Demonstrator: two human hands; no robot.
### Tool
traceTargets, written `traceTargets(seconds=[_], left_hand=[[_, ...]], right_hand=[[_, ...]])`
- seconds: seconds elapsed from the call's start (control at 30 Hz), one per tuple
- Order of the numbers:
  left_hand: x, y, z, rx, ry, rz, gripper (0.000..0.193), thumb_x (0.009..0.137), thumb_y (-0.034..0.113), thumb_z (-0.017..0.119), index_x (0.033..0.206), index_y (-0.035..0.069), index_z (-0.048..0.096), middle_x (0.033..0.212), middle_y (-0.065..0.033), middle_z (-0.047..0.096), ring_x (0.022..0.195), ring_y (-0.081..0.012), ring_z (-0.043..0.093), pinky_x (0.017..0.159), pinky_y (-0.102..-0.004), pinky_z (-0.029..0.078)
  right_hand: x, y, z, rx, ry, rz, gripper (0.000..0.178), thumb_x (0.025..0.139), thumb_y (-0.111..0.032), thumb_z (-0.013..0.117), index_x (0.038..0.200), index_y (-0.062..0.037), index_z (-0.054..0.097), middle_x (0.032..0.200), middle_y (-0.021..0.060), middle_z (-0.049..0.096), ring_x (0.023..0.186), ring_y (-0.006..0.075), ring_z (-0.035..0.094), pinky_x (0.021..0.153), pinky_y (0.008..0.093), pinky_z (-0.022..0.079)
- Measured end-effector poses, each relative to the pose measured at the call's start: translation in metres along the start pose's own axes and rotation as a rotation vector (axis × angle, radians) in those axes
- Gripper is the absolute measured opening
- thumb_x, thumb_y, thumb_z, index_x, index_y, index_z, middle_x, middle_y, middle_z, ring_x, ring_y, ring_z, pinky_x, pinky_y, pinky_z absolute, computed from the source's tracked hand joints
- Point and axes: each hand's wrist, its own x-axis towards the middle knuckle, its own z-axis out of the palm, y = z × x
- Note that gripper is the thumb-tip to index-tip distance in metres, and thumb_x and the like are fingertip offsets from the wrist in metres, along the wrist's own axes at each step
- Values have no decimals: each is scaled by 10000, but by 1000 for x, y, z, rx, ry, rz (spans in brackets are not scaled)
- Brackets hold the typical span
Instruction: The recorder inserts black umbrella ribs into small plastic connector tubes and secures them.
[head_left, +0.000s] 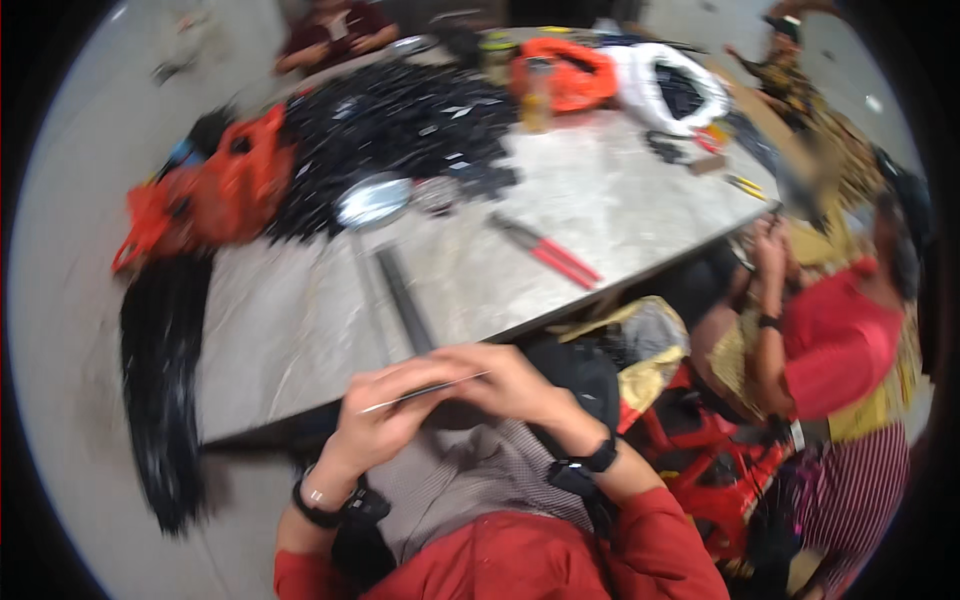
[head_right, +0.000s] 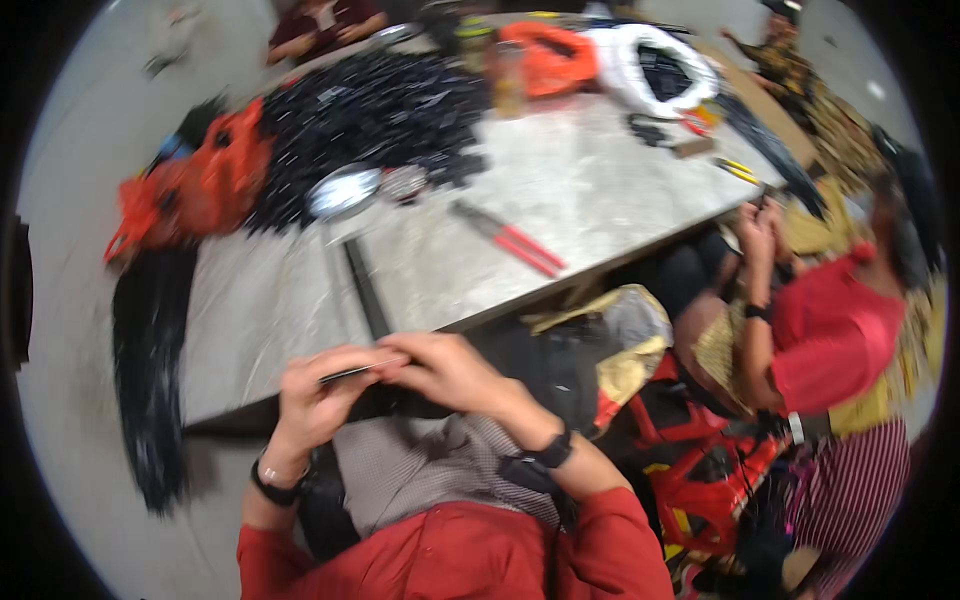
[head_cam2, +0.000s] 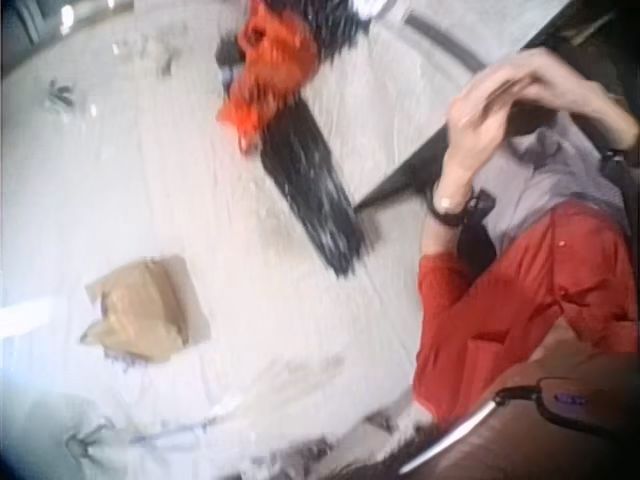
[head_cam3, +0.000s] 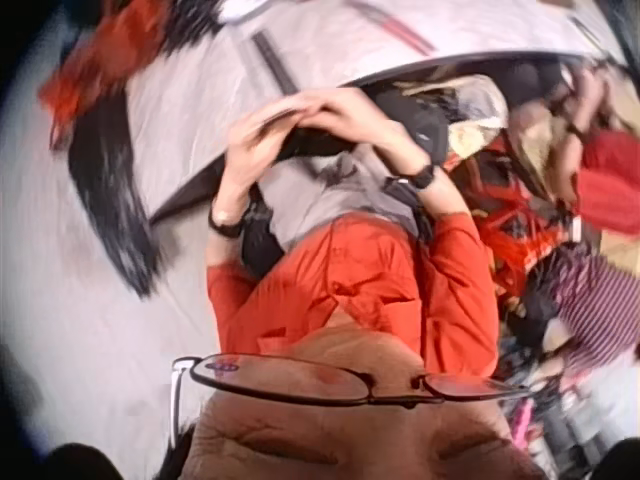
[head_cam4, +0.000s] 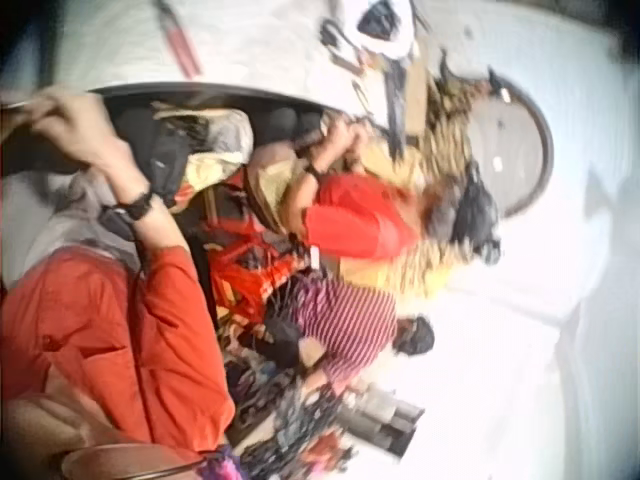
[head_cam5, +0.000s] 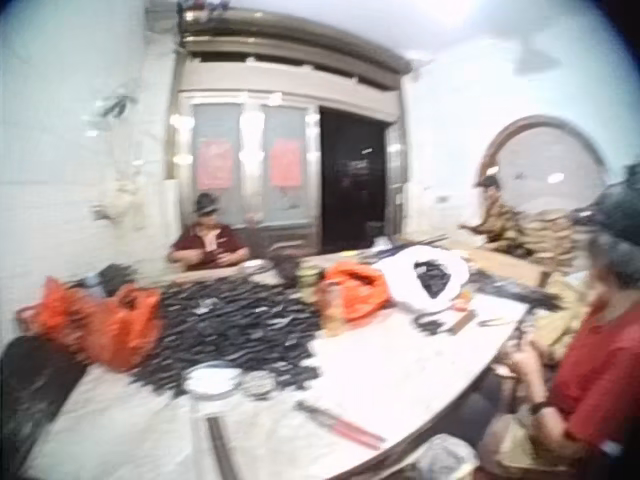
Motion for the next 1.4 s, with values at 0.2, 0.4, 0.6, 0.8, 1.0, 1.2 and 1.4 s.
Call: traceTargets(seconds=[0.2, 0.4, 0.6, 0.8, 1.0, 1.2, 1.4], left_hand=[[-5, -4, 3, -131, -7, 10, 263, 789, -97, 634, 1034, -9, 667, 1021, -135, 691, 903, -241, 686, 803, -306, 551], [-7, -2, 4, -148, -34, 90, 311, 768, -73, 671, 1073, -10, 652, 1021, -140, 688, 934, -261, 682, 805, -323, 550], [-13, -7, 8, -119, -33, 98, 319, 759, -82, 674, 1064, 11, 661, 1005, -116, 696, 912, -245, 687, 810, -315, 546], [-12, -2, 7, -112, -13, 153, 321, 737, -79, 683, 1038, 33, 681, 989, -77, 707, 899, -231, 690, 796, -309, 548], [-15, -3, 4, -113, -24, 135, 416, 679, -133, 655, 1053, 48, 680, 1000, -79, 705, 922, -241, 686, 810, -308, 551], [-23, -2, 5, -106, -97, 138, 478, 623, -157, 583, 1060, 22, 661, 1040, -101, 689, 997, -266, 663, 868, -346, 536], [-32, 3, 12, -126, -138, 174, 481, 620, -131, 579, 1076, 5, 642, 1083, -135, 662, 1091, -298, 614, 919, -376, 512]], right_hand=[[-54, 28, -6, 93, 86, 415, 151, 853, -76, 668, 953, 37, 665, 844, 87, 690, 803, 134, 656, 708, 270, 527], [-46, 20, 4, -316, 120, 20, 313, 766, -47, 720, 1060, 14, 634, 1046, 150, 651, 1003, 304, 630, 847, 367, 511], [7, 15, 8, -376, -53, -276, 483, 704, -120, 702, 1166, -33, 589, 1290, 111, 557, 1338, 323, 387, 1113, 502, 262], [27, 43, 13, -395, -310, -320, 310, 821, -237, 571, 1069, -64, 638, 1242, 74, 595, 1314, 267, 426, 1120, 482, 262], [24, 46, 17, -464, -288, -333, 331, 813, -228, 579, 1102, -71, 620, 1304, 68, 551, 1312, 247, 429, 1126, 472, 263], [24, 47, 19, -538, -286, -347, 390, 800, -251, 596, 1148, -77, 609, 1335, 66, 530, 1317, 242, 422, 1122, 471, 266], [25, 34, 18, -575, -309, -363, 454, 787, -300, 603, 1191, -91, 598, 1339, 59, 534, 1311, 258, 432, 1105, 487, 267]])
